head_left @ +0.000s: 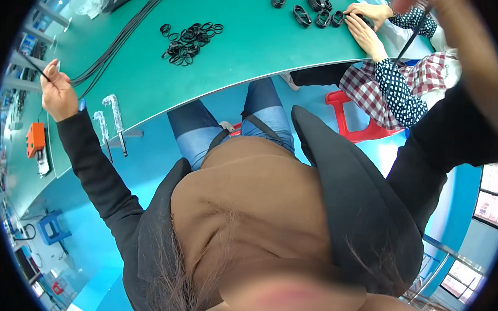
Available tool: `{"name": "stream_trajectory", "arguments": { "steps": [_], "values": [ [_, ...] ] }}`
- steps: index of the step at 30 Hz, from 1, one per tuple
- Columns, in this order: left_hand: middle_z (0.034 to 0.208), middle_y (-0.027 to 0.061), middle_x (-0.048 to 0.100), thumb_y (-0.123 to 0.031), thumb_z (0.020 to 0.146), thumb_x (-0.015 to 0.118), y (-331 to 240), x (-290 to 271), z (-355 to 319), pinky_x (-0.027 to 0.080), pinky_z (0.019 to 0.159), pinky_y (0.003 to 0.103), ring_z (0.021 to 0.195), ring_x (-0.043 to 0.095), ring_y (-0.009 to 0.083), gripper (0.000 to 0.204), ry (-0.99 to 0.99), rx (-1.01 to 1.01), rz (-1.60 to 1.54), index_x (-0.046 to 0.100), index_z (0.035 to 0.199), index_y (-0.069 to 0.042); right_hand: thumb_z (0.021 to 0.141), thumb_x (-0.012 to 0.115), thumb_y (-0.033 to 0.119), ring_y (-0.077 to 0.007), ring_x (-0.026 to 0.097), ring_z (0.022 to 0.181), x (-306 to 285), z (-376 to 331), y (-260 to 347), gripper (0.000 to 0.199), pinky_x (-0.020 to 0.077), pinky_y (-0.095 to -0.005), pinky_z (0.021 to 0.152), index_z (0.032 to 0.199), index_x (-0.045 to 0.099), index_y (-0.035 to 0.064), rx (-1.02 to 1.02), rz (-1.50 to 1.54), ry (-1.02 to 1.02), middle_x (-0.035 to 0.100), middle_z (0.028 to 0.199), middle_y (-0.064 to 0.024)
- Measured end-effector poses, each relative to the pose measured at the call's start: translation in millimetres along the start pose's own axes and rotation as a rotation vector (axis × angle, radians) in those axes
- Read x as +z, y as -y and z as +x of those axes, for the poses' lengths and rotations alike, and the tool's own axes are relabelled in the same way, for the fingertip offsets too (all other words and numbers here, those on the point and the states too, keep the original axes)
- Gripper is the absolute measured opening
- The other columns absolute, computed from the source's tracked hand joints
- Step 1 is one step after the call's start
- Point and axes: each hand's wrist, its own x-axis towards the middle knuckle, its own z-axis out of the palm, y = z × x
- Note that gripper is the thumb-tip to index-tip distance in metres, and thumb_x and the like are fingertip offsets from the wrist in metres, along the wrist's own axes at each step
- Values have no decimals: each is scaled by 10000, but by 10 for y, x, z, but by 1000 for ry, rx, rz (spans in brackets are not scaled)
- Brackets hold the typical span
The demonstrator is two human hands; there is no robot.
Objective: The person winds cables into coils by hand and secures each bundle with a rubber band.
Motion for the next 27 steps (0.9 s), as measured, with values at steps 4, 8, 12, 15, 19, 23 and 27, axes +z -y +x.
{"name": "stream_trajectory", "arguments": {
  "steps": [4, 8, 12, 15, 19, 23, 27],
  "values": [
    [901, 148, 649, -173, 974, 436, -459, 17, -421, 505, 700, 340, 776, 652, 282, 209, 207, 448, 113, 593, 1066, -70, 827, 679, 301, -266, 632, 793, 692, -135, -22, 422, 488, -383, 650, 1081, 581, -23, -176, 102, -276, 639, 937, -182],
    [730, 218, 578, -90, 909, 517, -1001, 214, -1078, 458, 569, 422, 695, 594, 401, 54, 636, 482, -216, 531, 902, -38, 856, 656, 241, -256, 640, 848, 1937, 79, 240, 384, 510, -329, 741, 1150, 544, 20, -230, 498, -417, 646, 935, -139],
    [653, 154, 559, -134, 931, 520, -1244, 300, -1290, 438, 520, 362, 578, 572, 335, 139, 777, 416, -363, 522, 865, -11, 901, 606, 129, -108, 580, 710, 2601, 162, 503, 236, 469, -239, 616, 1100, 549, 15, 138, 1340, 58, 603, 772, -49],
    [601, 67, 526, -230, 975, 470, -1177, 286, -1334, 405, 476, 285, 500, 518, 187, 260, 1189, 6, -564, 534, 840, -17, 905, 587, 89, -57, 491, 627, 2720, 248, 386, 88, 403, -205, 549, 919, 617, 8, 2, 1138, -297, 562, 704, -10],
    [554, -17, 388, -368, 1002, 384, -1147, 375, -1572, 280, 420, 220, 448, 343, 76, 408, 1564, -701, -1298, 531, 855, -17, 891, 618, 104, -73, 515, 618, 2923, 385, 131, 111, 419, -221, 546, 936, 640, 6, -67, 1070, -371, 583, 711, -30],
    [520, -55, 270, -408, 972, 439, -1308, 424, -1708, 153, 357, 232, 387, 204, 38, 387, 1589, -836, -1660, 464, 842, -45, 900, 603, 117, -100, 530, 590, 3327, 492, 64, 112, 431, -242, 542, 925, 641, 15, -134, 904, -482, 584, 695, -54],
    [663, -13, 373, -326, 975, 461, -1189, 436, -1252, 246, 421, 227, 511, 320, 56, 342, 1182, -680, -1855, 487, 1087, -3, 932, 531, 136, -205, 542, 558, 3629, 290, 287, 129, 451, -294, 544, 921, 602, 29, -28, 1050, -209, 558, 669, -92]
  ]
}}
